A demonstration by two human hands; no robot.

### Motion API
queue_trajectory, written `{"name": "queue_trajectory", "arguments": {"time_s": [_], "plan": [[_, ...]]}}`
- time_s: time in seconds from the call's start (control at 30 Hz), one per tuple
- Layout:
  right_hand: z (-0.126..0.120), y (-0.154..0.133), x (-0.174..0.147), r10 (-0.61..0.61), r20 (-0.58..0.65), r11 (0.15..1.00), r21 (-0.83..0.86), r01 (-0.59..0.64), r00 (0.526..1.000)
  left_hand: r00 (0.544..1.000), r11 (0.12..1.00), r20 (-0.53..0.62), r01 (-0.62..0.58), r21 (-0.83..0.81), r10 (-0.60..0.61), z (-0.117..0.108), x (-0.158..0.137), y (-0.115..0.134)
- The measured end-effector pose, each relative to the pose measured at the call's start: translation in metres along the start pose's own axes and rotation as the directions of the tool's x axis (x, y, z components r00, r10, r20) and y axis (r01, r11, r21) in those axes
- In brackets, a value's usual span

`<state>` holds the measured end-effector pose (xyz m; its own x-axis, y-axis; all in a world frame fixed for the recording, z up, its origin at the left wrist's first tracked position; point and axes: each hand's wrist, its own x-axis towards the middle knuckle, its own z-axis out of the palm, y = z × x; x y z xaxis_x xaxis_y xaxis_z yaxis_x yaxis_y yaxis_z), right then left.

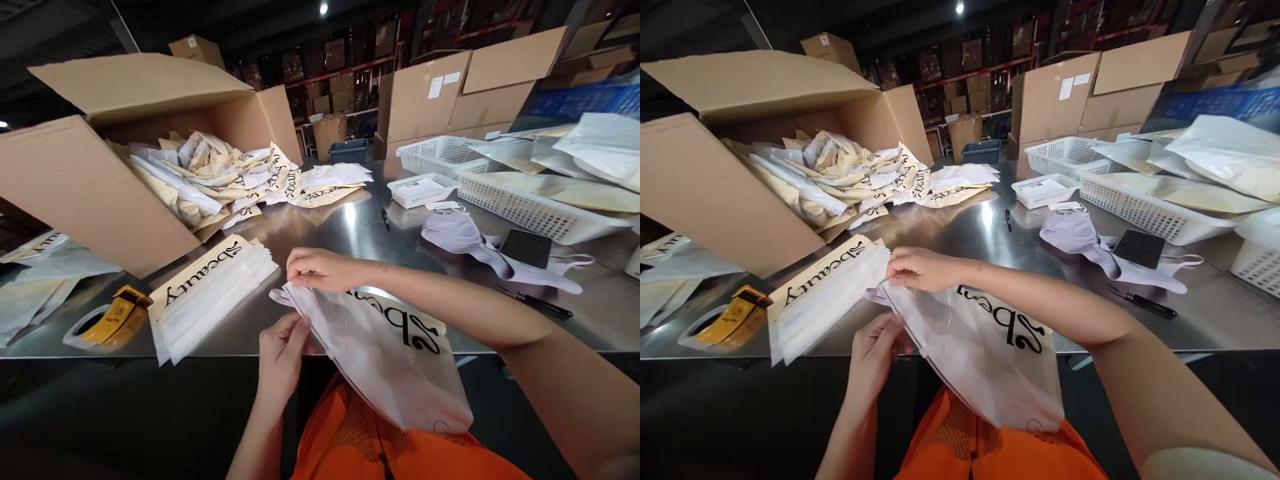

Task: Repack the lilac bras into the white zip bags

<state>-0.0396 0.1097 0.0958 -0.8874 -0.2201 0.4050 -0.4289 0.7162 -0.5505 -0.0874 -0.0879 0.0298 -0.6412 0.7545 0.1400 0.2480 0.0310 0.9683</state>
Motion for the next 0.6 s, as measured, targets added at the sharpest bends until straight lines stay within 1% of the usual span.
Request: {"name": "queue_trajectory", "arguments": {"time_s": [0.07, 0.1, 0.17, 0.23, 0.3, 0.37, 0.43, 0.47, 0.53, 0.6], "plan": [[0.002, -0.006, 0.0, -0.001, 0.024, 0.999, 0.044, 0.0, 1.0, 1.0, 0.996, -0.024, 0.001, 0.085, 0.001, 0.0, 0.004, 0.004], [0.002, -0.008, 0.0, -0.011, 0.05, 0.995, 0.096, 0.006, 0.999, 0.999, 0.995, -0.038, -0.004, 0.102, 0.007, 0.002, 0.005, 0.006], [0.0, -0.011, 0.002, -0.048, 0.121, 0.977, 0.21, 0.022, 0.992, 0.998, 0.997, -0.063, 0.004, 0.076, 0.001, 0.008, 0.007, 0.006], [-0.004, -0.012, 0.004, -0.111, 0.176, 0.964, 0.259, 0.063, 0.978, 0.998, 0.999, -0.066, 0.027, 0.037, -0.025, 0.012, 0.007, 0.003], [-0.007, -0.011, 0.006, -0.166, 0.187, 0.968, 0.219, 0.124, 0.968, 0.997, 0.999, -0.064, 0.035, 0.024, -0.033, 0.012, 0.008, 0.0], [-0.006, -0.012, 0.007, -0.202, 0.172, 0.974, 0.138, 0.179, 0.964, 0.998, 0.999, -0.066, 0.021, 0.027, -0.02, 0.011, 0.008, -0.003], [-0.001, -0.016, 0.007, -0.184, 0.139, 0.983, 0.026, 0.182, 0.973, 0.997, 1.0, -0.081, 0.004, 0.03, -0.002, 0.008, 0.009, -0.005], [0.003, -0.019, 0.006, -0.161, 0.115, 0.985, -0.043, 0.166, 0.98, 0.995, 0.999, -0.095, -0.003, 0.039, 0.007, 0.007, 0.009, -0.006], [0.01, -0.028, 0.004, -0.082, 0.056, 0.985, -0.15, 0.09, 0.995, 0.992, 0.998, -0.123, -0.006, 0.059, 0.013, 0.005, 0.008, -0.007], [0.015, -0.038, 0.002, 0.0, 0.019, 0.989, -0.151, 0.003, 1.0, 0.992, 0.999, -0.129, 0.002, 0.052, 0.004, 0.004, 0.007, -0.008]]}}
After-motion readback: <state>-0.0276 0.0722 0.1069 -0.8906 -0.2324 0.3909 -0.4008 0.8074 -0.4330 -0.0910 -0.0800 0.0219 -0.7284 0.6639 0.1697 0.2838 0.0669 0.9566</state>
